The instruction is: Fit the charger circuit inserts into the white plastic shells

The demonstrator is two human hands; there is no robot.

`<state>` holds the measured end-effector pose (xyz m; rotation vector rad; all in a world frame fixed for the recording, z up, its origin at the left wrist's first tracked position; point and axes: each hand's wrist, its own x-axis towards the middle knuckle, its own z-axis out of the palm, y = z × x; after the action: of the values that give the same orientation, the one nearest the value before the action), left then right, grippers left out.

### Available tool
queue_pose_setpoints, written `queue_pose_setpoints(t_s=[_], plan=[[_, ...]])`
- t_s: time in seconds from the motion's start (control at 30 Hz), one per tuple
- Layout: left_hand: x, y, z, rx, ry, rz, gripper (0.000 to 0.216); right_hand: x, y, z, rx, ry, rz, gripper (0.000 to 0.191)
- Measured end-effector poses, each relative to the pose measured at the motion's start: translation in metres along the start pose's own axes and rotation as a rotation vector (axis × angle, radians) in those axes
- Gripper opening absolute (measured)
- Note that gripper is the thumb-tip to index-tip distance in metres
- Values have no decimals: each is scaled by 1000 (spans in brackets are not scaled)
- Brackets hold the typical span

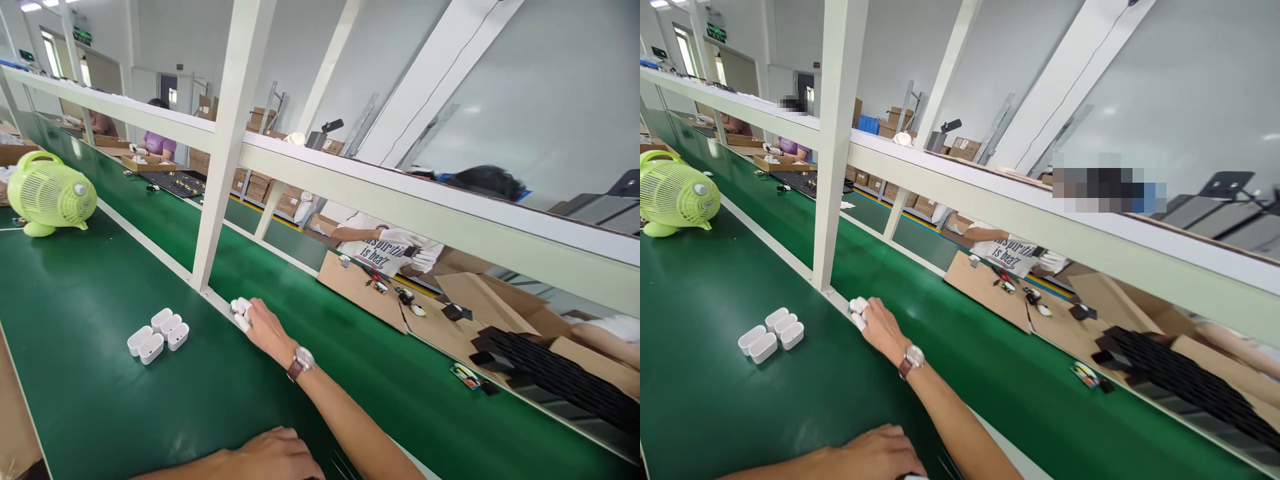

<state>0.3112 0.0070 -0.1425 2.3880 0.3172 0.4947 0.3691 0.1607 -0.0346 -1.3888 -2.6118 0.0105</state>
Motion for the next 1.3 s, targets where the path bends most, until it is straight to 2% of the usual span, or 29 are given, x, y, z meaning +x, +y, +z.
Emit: queue_pose_setpoints(t_s=[0.1,0.17,0.27,0.33,0.37,0.43,0.5,0.6,0.7,0.77,0.87,0.97,1.07,1.3], plan=[[-8,19,-17,-34,67,-44,72,-45,-23,-2,18,-67,-114,27],[-14,33,-29,-64,114,-58,71,-68,-30,-11,46,-60,-135,31],[-19,50,-48,-109,134,-72,64,-109,-20,-40,126,119,-6,55],[-22,58,-57,-130,142,-98,59,-150,-7,-57,139,226,125,52],[-23,61,-61,-132,145,-114,56,-175,-2,-62,123,235,178,46],[-25,66,-65,-126,149,-141,51,-229,2,-61,75,211,256,37],[-27,67,-66,-115,153,-150,50,-277,-1,-50,46,199,306,31],[-30,67,-64,-113,178,-148,52,-320,-14,-32,67,243,360,21],[-34,68,-61,-133,220,-163,50,-326,-26,-31,113,285,394,24],[-35,69,-59,-145,248,-169,50,-319,-36,-42,174,293,387,21],[-36,70,-58,-137,275,-164,52,-309,-52,-64,224,229,281,20],[-36,71,-57,-109,280,-168,52,-306,-63,-76,66,129,181,16],[-35,72,-57,-95,279,-167,53,-307,-65,-76,-103,62,169,16],[-33,74,-60,-97,241,-187,53,-310,-59,-72,-182,-13,203,19]])
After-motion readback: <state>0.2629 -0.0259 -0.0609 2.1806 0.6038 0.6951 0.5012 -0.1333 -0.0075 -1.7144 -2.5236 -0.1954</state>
